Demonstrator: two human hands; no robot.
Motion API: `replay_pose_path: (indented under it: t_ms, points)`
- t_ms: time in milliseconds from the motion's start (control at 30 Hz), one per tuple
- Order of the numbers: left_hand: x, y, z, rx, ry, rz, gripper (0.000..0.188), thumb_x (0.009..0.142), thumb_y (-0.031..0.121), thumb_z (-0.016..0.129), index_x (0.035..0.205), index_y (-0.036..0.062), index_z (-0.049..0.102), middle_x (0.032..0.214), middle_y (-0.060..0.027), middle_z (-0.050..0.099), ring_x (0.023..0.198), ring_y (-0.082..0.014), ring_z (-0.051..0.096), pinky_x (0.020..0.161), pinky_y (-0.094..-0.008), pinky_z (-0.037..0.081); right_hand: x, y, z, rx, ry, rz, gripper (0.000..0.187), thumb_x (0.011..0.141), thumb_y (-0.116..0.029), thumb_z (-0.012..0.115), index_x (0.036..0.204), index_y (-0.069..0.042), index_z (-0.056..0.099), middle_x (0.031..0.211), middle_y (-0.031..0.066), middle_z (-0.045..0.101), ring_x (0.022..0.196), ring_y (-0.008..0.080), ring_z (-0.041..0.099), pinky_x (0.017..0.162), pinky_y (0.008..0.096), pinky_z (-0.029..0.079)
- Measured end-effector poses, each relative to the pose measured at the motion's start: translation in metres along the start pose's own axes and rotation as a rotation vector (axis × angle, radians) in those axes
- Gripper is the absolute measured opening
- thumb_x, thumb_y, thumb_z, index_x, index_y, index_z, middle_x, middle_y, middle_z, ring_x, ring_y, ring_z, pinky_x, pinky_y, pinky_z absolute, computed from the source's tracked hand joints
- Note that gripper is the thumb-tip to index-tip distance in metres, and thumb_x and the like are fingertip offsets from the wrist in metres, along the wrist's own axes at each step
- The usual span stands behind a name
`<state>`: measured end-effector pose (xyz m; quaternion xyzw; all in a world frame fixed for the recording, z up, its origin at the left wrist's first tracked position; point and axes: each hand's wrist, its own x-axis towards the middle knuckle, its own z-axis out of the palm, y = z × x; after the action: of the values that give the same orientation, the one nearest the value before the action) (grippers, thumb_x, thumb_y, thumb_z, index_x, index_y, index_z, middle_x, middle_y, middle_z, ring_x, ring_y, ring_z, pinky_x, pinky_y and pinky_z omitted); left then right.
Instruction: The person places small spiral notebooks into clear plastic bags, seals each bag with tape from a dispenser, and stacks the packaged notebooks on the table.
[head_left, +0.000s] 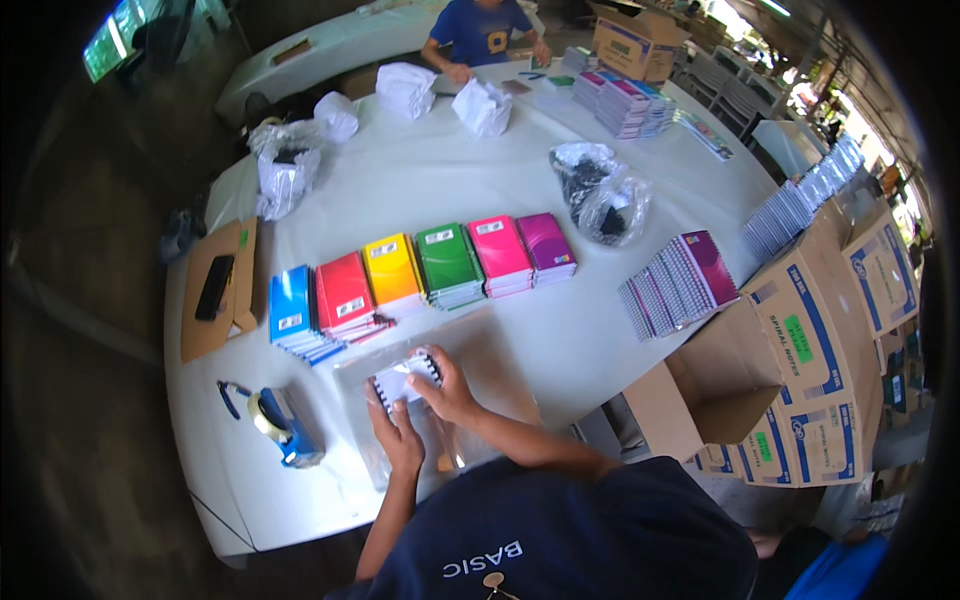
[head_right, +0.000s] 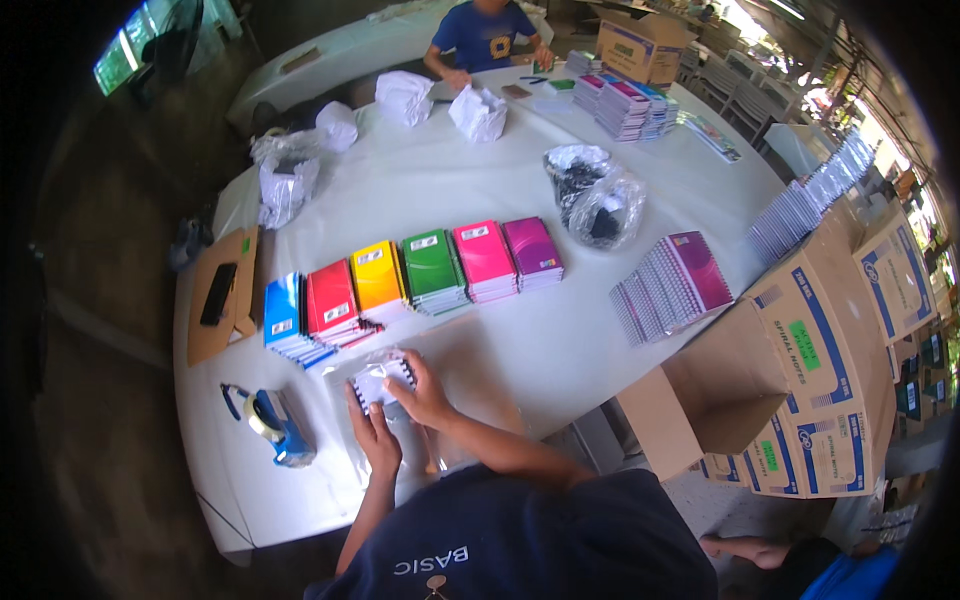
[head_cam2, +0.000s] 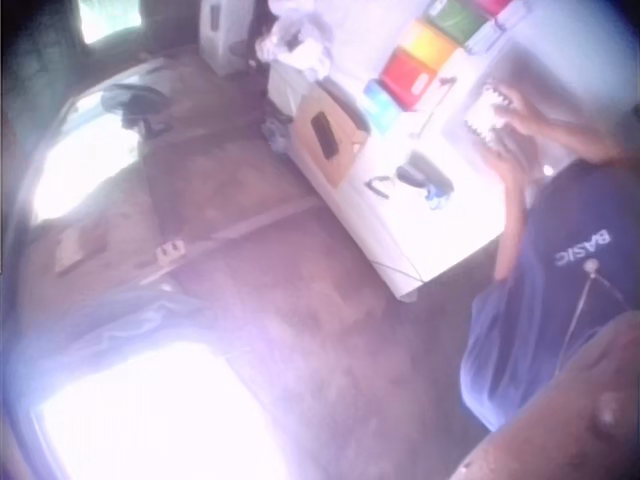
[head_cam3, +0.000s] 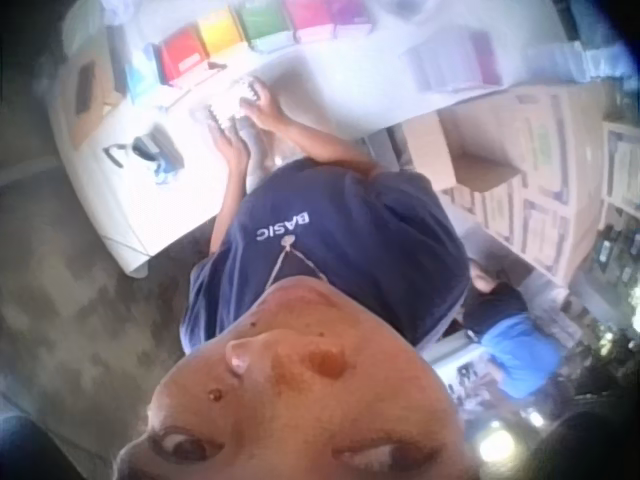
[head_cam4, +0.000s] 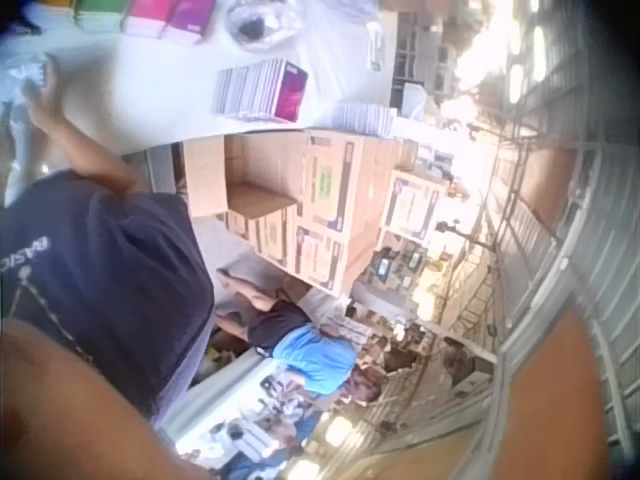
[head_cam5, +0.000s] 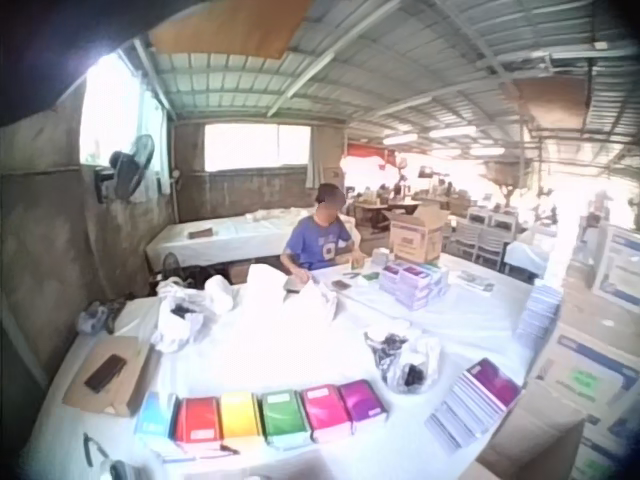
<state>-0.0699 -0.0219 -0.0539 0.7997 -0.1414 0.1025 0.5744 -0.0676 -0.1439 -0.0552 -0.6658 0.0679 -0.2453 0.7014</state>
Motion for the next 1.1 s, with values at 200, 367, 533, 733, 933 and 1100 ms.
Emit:
replay_pose_path:
  t_ms: [200, 367, 533, 733, 933, 1100]
  points:
    - [-0.009, 0.006, -0.011, 0.329, 0.171, 0.2, 0.028, 0.09, 0.008, 0.053, 0.118, 0.0045, 0.061, 0.129, -0.014, 0.052, 0.125, -0.0321, 0.041, 0.102, -0.0407, 0.031, -0.002, 0.005, 0.01, -0.053, 0.018, 0.046, 0.028, 0.084, -0.013, 0.061, 0.108, -0.001, 0.055, 0.096, 0.0116, 0.059, 0.091, 0.0205, 0.058, 0.082, 0.0324, 0.045]
    - [-0.002, 0.019, -0.012, 0.649, 0.013, 0.365, 0.029, 0.085, 0.016, 0.06, 0.113, 0.0124, 0.064, 0.132, -0.006, 0.052, 0.126, -0.0307, 0.038, 0.104, -0.0451, 0.022, 0.004, 0.003, 0.006, -0.036, 0.03, -0.038, 0.027, 0.086, -0.014, 0.059, 0.109, 0.0, 0.055, 0.095, 0.0137, 0.061, 0.086, 0.0229, 0.059, 0.079, 0.0336, 0.046]
    - [0.002, 0.029, -0.012, 0.737, -0.175, 0.333, 0.054, 0.09, 0.044, 0.047, 0.129, 0.0075, 0.051, 0.138, -0.0083, 0.046, 0.134, -0.0239, 0.034, 0.11, -0.048, 0.004, 0.006, -0.011, -0.004, -0.61, -0.06, -0.26, 0.054, 0.087, -0.026, 0.058, 0.132, 0.0, 0.042, 0.115, 0.0197, 0.053, 0.113, 0.0341, 0.044, 0.098, 0.0439, 0.031]
    - [0.0, 0.037, -0.016, 0.561, -0.224, 0.3, 0.086, 0.087, 0.061, 0.039, 0.144, -0.0006, 0.02, 0.142, -0.0166, 0.039, 0.135, -0.0296, 0.032, 0.108, -0.0555, -0.004, -0.035, -0.02, -0.007, -0.897, -0.201, -0.419, 0.059, 0.087, -0.024, 0.054, 0.137, 0.0, 0.036, 0.131, 0.0135, 0.048, 0.126, 0.0296, 0.038, 0.106, 0.0482, 0.021]
    - [0.047, 0.038, -0.048, 0.367, -0.293, 0.123, 0.081, 0.084, 0.043, 0.058, 0.143, -0.0008, 0.022, 0.138, -0.0201, 0.042, 0.128, -0.0312, 0.041, 0.108, -0.0528, 0.008, -0.029, -0.024, -0.011, -1.041, -0.308, -0.616, 0.045, 0.082, -0.011, 0.052, 0.126, -0.003, 0.052, 0.134, 0.01, 0.048, 0.127, 0.0231, 0.042, 0.107, 0.0383, 0.028]
    - [0.1, 0.031, -0.032, 0.331, -0.418, 0.291, 0.046, 0.08, 0.026, 0.068, 0.119, 0.0042, 0.056, 0.116, -0.0155, 0.061, 0.111, -0.0295, 0.056, 0.105, -0.0464, 0.028, -0.025, -0.026, -0.009, -1.053, -0.319, -0.627, 0.042, 0.082, -0.012, 0.052, 0.123, -0.003, 0.055, 0.13, 0.0088, 0.051, 0.124, 0.0233, 0.044, 0.105, 0.0384, 0.032]
